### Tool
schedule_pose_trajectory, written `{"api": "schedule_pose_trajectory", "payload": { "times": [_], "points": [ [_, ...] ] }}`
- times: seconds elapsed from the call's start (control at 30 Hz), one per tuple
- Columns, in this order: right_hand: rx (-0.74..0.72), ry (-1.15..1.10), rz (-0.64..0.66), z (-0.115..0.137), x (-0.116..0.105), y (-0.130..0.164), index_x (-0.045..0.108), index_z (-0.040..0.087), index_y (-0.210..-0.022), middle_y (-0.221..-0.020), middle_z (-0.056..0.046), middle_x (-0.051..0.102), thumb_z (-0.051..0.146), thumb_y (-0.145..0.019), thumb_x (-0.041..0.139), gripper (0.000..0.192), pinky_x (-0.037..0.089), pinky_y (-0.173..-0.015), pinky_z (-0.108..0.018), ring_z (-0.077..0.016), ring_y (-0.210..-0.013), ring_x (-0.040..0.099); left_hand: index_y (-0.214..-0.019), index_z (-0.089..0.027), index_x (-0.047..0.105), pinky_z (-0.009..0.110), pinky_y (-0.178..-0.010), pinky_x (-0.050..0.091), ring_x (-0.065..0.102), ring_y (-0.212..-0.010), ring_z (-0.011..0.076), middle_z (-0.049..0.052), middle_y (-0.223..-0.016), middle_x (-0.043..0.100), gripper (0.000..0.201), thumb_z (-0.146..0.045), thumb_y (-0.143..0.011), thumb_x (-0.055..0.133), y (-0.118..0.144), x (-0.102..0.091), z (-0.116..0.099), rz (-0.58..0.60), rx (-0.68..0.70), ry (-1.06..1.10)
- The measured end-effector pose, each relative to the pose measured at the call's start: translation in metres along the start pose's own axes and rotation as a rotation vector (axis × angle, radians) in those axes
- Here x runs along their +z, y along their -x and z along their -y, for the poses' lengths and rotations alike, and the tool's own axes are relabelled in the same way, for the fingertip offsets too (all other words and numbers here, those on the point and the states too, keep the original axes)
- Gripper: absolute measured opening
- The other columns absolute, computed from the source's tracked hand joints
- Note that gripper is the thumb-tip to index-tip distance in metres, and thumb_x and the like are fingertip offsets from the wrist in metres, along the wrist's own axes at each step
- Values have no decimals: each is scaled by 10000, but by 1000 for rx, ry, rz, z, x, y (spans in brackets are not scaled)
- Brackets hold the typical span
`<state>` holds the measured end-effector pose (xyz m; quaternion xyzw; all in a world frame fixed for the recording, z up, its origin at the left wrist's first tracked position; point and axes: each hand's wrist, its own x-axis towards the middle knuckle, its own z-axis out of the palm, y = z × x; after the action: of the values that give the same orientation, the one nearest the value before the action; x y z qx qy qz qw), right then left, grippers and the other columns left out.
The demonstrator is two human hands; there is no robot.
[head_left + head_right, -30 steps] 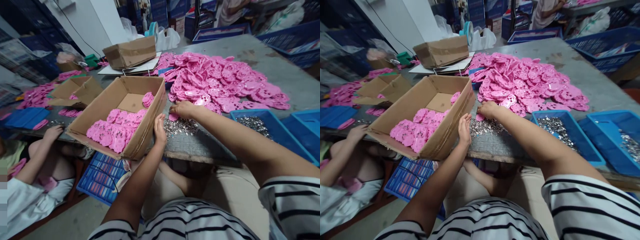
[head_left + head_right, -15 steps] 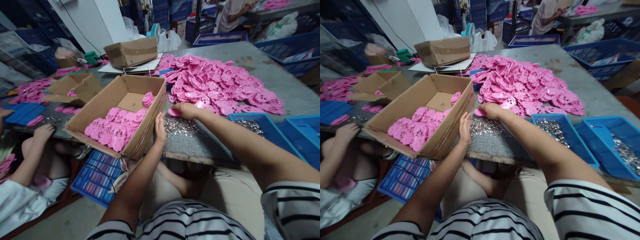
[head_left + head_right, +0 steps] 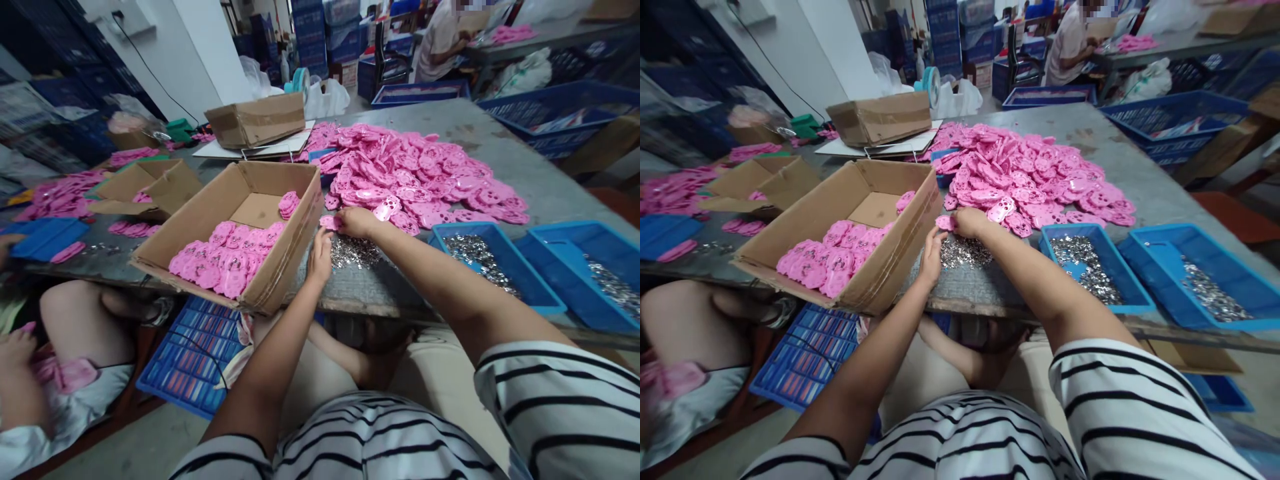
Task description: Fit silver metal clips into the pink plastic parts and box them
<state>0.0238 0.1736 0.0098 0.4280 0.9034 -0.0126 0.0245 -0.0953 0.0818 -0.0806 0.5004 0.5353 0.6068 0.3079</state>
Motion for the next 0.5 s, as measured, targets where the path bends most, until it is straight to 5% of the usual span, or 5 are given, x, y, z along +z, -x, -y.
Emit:
{"api": "schedule_pose_trajectory", "payload": {
  "times": [0.17,0.33,0.5],
  "points": [
    [119,-32,-109,9,-16,44,611,71,-1160,-1153,-200,631,365,-840,575,436,447,-869,-365,-327,-1103,560,-1158,-176,569,385,-1027,416,603,-1129,213,129,-1139,665,424,-489,-914,419,5,-5,-9,-133,57,75],
    [297,-349,-323,35,-4,133,602,113,-1186,-1027,-137,634,378,-832,563,444,472,-827,-360,-270,-926,614,-1161,-200,534,378,-1017,432,596,-1125,215,118,-1146,639,480,-529,-817,600,64,0,-42,-198,126,213],
    [246,-462,-326,73,22,179,561,98,-1244,-999,-138,606,378,-855,530,480,488,-752,-359,-255,-851,611,-1127,-197,553,344,-976,471,585,-1168,229,109,-1181,649,458,-561,-850,534,117,28,-69,132,-385,618]
  ]
}}
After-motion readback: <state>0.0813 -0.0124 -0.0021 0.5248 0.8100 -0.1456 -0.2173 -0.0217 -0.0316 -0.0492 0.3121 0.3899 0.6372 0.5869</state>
